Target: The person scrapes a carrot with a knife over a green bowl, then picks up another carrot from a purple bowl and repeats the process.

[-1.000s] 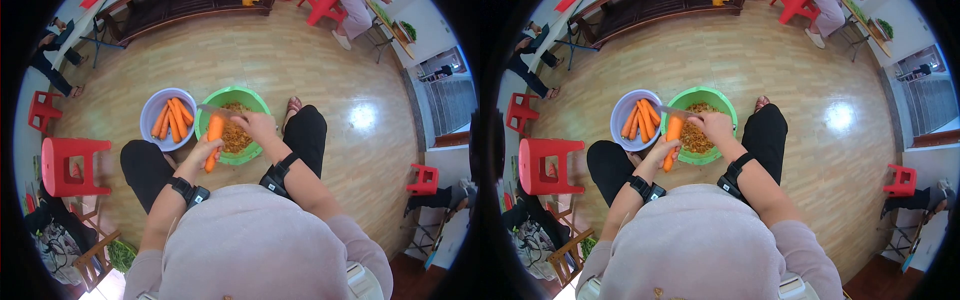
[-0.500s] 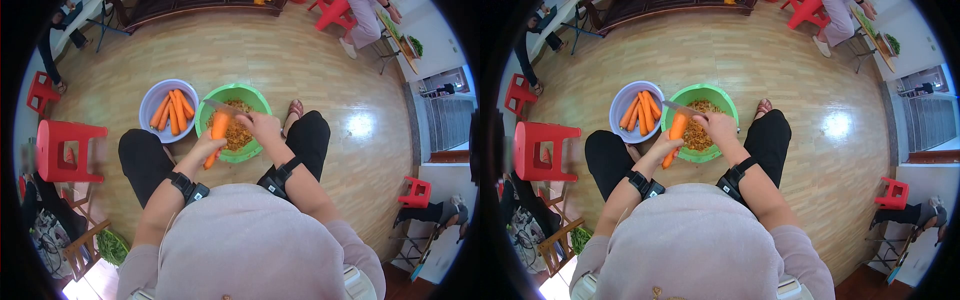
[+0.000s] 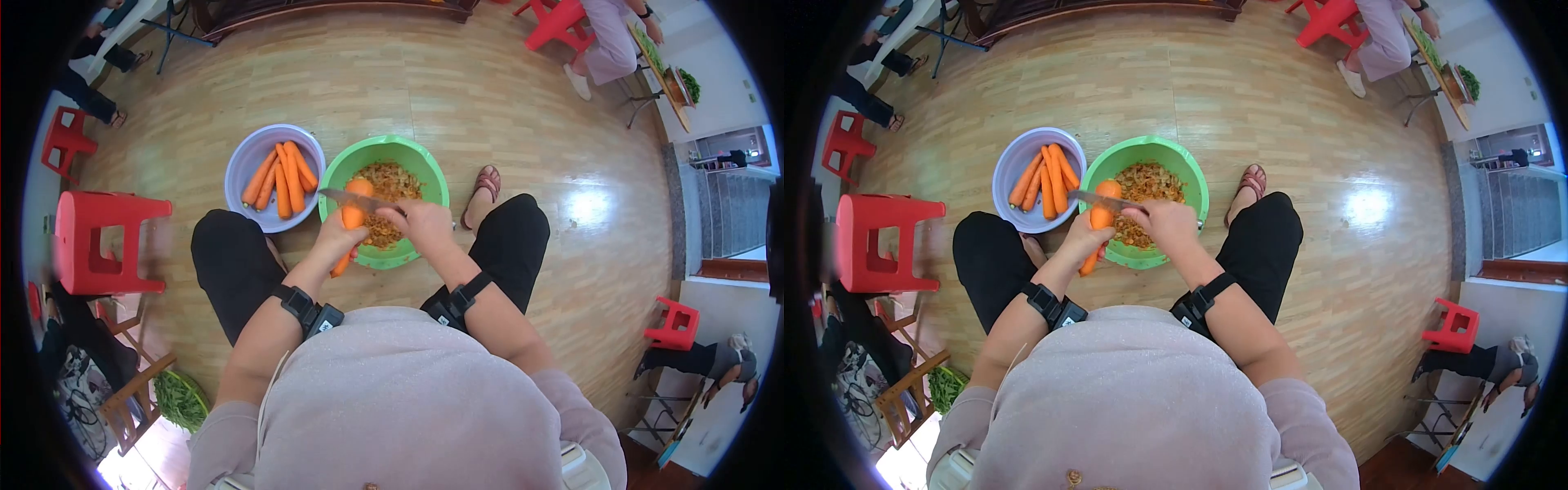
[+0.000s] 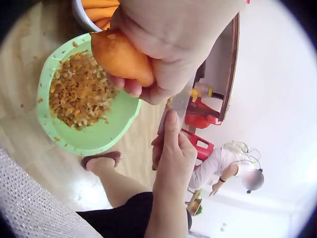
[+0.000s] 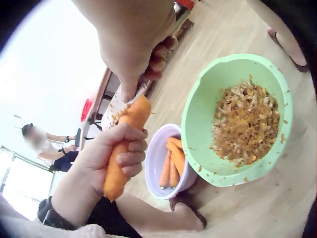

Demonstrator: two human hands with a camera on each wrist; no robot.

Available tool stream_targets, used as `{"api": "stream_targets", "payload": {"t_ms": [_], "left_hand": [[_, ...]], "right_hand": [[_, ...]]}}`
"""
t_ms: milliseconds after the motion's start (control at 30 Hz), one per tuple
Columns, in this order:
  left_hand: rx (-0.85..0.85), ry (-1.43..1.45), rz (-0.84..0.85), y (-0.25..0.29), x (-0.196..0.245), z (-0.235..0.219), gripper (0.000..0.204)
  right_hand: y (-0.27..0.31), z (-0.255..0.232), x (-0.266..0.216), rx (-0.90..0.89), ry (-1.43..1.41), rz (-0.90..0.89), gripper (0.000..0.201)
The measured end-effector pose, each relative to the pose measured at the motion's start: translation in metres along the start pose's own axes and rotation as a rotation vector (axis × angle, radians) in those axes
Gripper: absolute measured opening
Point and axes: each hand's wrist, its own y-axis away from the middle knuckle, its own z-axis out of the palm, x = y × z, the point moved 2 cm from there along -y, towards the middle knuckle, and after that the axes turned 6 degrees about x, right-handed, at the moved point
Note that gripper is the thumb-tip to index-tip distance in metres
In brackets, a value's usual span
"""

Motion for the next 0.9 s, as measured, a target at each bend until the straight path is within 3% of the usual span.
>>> {"api": "stream_targets", "payload": {"t_ms": [67,200,233,267,300,467,600,667,767,900], "left_hand": [[0.013,-0.002,-0.012,-0.004,-0.005,-0.002,0.021],[-0.037,-0.096,-0.042,-0.013,-0.030,-0.003,0.032],[-0.010,-0.106,-0.015,-0.011,-0.029,-0.002,0.035],[0.025,-0.068,0.020,-0.009,-0.027,-0.002,0.036],[0.045,-0.127,-0.042,-0.004,-0.018,-0.005,0.034],[0.061,-0.057,0.041,-0.013,-0.023,0.003,0.031],[-0.003,-0.142,-0.043,-0.006,-0.014,0.000,0.039],[-0.012,-0.193,0.026,-0.004,-0.014,0.002,0.037],[0.039,-0.088,0.040,-0.015,-0.029,0.001,0.034],[0.064,-0.117,0.030,-0.008,-0.018,0.000,0.033]], "right_hand": [[-0.004,0.003,0.012,-0.065,0.069,0.185,0.046],[-0.002,0.005,0.026,-0.149,0.200,0.299,0.049],[0.002,0.005,0.022,0.009,0.128,0.218,0.044],[0.001,-0.006,0.008,0.030,0.062,0.191,0.043],[0.003,-0.003,0.005,-0.018,0.075,0.185,0.042],[0.003,0.008,-0.001,-0.093,0.030,0.056,0.045],[0.000,0.010,0.024,-0.094,0.141,0.205,0.046],[0.002,0.012,0.037,-0.123,0.238,0.261,0.051],[0.004,0.004,0.027,-0.043,0.182,0.301,0.050],[0.004,0.005,0.024,0.005,0.151,0.311,0.048]]}}
